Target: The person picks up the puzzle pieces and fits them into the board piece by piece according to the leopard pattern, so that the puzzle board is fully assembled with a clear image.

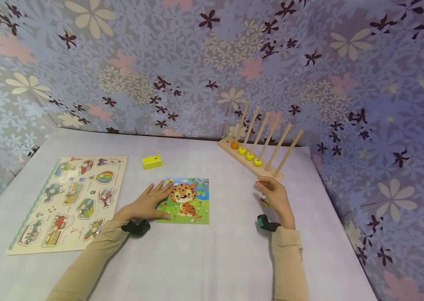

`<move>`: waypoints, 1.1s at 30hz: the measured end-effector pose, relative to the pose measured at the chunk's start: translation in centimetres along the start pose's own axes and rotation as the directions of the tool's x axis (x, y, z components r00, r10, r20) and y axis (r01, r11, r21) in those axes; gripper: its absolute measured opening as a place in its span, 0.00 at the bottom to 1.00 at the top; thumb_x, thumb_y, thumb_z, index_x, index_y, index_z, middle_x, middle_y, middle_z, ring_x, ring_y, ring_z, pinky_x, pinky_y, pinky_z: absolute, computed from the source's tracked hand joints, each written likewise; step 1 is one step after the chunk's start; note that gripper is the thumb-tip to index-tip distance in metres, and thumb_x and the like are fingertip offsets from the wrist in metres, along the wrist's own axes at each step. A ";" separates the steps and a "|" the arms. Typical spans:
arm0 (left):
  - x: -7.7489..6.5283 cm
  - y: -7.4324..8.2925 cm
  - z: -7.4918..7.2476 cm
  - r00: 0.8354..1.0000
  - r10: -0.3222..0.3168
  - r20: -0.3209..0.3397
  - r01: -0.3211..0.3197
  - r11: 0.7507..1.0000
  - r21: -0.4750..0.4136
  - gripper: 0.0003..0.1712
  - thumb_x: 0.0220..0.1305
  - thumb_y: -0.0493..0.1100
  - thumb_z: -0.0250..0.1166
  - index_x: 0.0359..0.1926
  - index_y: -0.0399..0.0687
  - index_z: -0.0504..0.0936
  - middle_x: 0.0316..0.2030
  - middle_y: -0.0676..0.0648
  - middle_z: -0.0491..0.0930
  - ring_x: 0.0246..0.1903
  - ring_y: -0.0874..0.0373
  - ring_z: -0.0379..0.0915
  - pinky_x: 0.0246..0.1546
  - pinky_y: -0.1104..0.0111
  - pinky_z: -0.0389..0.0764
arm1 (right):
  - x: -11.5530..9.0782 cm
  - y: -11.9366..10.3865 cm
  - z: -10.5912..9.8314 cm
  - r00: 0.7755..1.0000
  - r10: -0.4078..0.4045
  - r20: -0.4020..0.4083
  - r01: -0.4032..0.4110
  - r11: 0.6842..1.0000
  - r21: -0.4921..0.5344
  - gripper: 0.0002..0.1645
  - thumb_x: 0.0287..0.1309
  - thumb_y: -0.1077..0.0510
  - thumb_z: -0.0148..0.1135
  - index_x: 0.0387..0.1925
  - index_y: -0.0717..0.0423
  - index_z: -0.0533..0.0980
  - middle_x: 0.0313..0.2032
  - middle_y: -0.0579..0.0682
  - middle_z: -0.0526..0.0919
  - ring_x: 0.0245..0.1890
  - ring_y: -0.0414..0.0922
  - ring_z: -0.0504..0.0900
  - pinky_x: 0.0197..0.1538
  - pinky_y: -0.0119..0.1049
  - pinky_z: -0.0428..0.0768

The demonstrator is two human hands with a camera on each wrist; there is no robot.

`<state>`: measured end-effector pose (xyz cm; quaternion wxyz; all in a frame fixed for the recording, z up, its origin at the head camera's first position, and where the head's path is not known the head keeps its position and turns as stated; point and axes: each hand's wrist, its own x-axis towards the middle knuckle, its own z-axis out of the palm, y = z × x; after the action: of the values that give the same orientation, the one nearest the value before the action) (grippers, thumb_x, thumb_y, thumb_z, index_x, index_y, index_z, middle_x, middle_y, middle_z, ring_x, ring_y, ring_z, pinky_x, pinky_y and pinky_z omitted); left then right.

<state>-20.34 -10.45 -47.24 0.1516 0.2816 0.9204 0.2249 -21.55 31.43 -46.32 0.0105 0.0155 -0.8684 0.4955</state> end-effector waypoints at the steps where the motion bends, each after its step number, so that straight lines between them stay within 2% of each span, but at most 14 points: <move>1: 0.0 0.0 0.0 1.000 0.000 0.001 0.000 1.000 0.000 0.57 0.58 0.60 0.66 0.76 0.41 0.46 0.77 0.42 0.41 0.76 0.40 0.29 0.75 0.43 0.32 | -0.2 0.3 -1.0 1.000 0.028 0.010 -0.027 0.999 -0.031 0.30 0.69 0.49 0.55 0.64 0.63 0.68 0.59 0.66 0.77 0.44 0.21 0.74 0.48 0.17 0.75; 4: -0.1 0.0 -0.1 1.000 -0.007 0.004 0.007 1.000 -0.006 0.57 0.58 0.60 0.67 0.76 0.41 0.46 0.77 0.42 0.41 0.76 0.40 0.29 0.75 0.43 0.31 | -0.8 1.3 -3.2 0.992 0.099 0.074 -0.092 0.991 -0.094 0.33 0.68 0.49 0.56 0.67 0.62 0.64 0.62 0.66 0.73 0.53 0.37 0.77 0.56 0.31 0.76; 7: -0.3 0.0 -0.2 1.000 -0.014 0.004 0.014 1.000 -0.010 0.56 0.58 0.59 0.67 0.76 0.41 0.46 0.77 0.41 0.41 0.76 0.40 0.29 0.75 0.44 0.31 | -1.0 1.9 -4.0 0.974 0.148 0.172 -0.124 0.982 -0.144 0.35 0.66 0.49 0.59 0.68 0.61 0.63 0.65 0.66 0.69 0.62 0.58 0.71 0.60 0.48 0.76; 8: -0.3 0.1 -0.2 1.000 -0.015 0.004 0.015 1.000 -0.012 0.56 0.58 0.59 0.67 0.76 0.41 0.46 0.77 0.41 0.41 0.76 0.40 0.29 0.75 0.44 0.31 | -1.0 2.0 -4.0 0.968 0.148 0.202 -0.118 0.981 -0.155 0.36 0.64 0.49 0.61 0.67 0.62 0.64 0.66 0.67 0.67 0.63 0.63 0.68 0.60 0.51 0.75; 10: -0.4 0.1 -0.3 1.000 -0.014 0.005 0.014 1.000 -0.015 0.56 0.58 0.59 0.67 0.76 0.41 0.46 0.77 0.41 0.42 0.76 0.40 0.29 0.75 0.44 0.31 | -0.9 2.0 -3.7 0.960 0.132 0.248 -0.090 0.981 -0.174 0.35 0.61 0.51 0.65 0.65 0.62 0.67 0.68 0.67 0.65 0.64 0.65 0.67 0.59 0.52 0.76; 13: -0.4 0.2 -0.3 1.000 -0.014 0.006 0.015 1.000 -0.017 0.56 0.58 0.59 0.67 0.76 0.41 0.46 0.77 0.41 0.42 0.76 0.40 0.29 0.75 0.43 0.31 | -0.7 1.7 -3.0 0.956 0.054 0.287 -0.002 0.984 -0.179 0.31 0.56 0.59 0.67 0.59 0.65 0.70 0.67 0.69 0.63 0.61 0.66 0.68 0.57 0.52 0.76; 17: -0.2 0.1 -0.2 1.000 -0.009 0.006 0.009 1.000 -0.006 0.56 0.59 0.59 0.66 0.76 0.41 0.46 0.77 0.41 0.42 0.76 0.40 0.29 0.75 0.43 0.31 | -0.5 0.8 -2.0 0.958 -0.010 0.286 0.075 0.973 -0.216 0.28 0.52 0.67 0.66 0.57 0.66 0.73 0.63 0.71 0.64 0.57 0.69 0.68 0.57 0.58 0.74; 22: 0.1 0.0 0.0 1.000 -0.006 0.003 0.006 1.000 -0.005 0.56 0.58 0.60 0.66 0.76 0.42 0.46 0.77 0.42 0.42 0.76 0.40 0.29 0.75 0.43 0.31 | 0.7 -0.6 -0.5 0.961 0.031 0.275 0.048 0.960 -0.276 0.29 0.55 0.68 0.62 0.60 0.63 0.72 0.62 0.72 0.68 0.60 0.73 0.67 0.58 0.63 0.74; 26: 0.1 0.0 0.1 1.000 -0.011 0.003 0.011 1.000 -0.019 0.56 0.58 0.59 0.67 0.76 0.42 0.47 0.77 0.42 0.42 0.76 0.40 0.29 0.75 0.44 0.30 | 2.0 -1.3 1.2 0.958 0.068 0.280 0.008 0.966 -0.260 0.28 0.56 0.63 0.64 0.60 0.62 0.72 0.61 0.70 0.70 0.62 0.70 0.68 0.60 0.62 0.72; 29: 0.0 0.0 0.1 1.000 -0.007 0.003 0.007 1.000 -0.024 0.56 0.57 0.59 0.67 0.76 0.42 0.47 0.77 0.42 0.42 0.76 0.40 0.29 0.75 0.44 0.30 | 2.8 -1.4 2.8 0.963 0.091 0.254 -0.039 0.978 -0.203 0.26 0.57 0.60 0.66 0.57 0.62 0.74 0.57 0.66 0.75 0.56 0.62 0.74 0.57 0.52 0.76; 31: 0.0 0.0 0.1 1.000 0.000 -0.004 0.000 1.000 -0.017 0.56 0.57 0.59 0.67 0.76 0.41 0.47 0.77 0.41 0.42 0.76 0.40 0.30 0.75 0.43 0.31 | 3.2 -1.3 3.7 0.974 0.100 0.205 -0.069 0.986 -0.153 0.25 0.57 0.59 0.67 0.56 0.61 0.75 0.51 0.62 0.79 0.48 0.55 0.76 0.50 0.42 0.78; 33: -0.1 -0.1 0.0 1.000 0.001 -0.012 -0.001 1.000 -0.012 0.56 0.57 0.60 0.67 0.76 0.41 0.47 0.77 0.41 0.42 0.76 0.40 0.30 0.75 0.43 0.31 | 3.4 -1.1 4.5 0.985 0.105 0.137 -0.094 0.992 -0.085 0.23 0.59 0.58 0.66 0.55 0.61 0.75 0.44 0.56 0.80 0.39 0.46 0.75 0.41 0.33 0.75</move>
<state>-20.29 -10.56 -47.23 0.1477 0.2798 0.9198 0.2322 -24.94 26.94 -47.58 -0.0749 0.0066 -0.8855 0.4586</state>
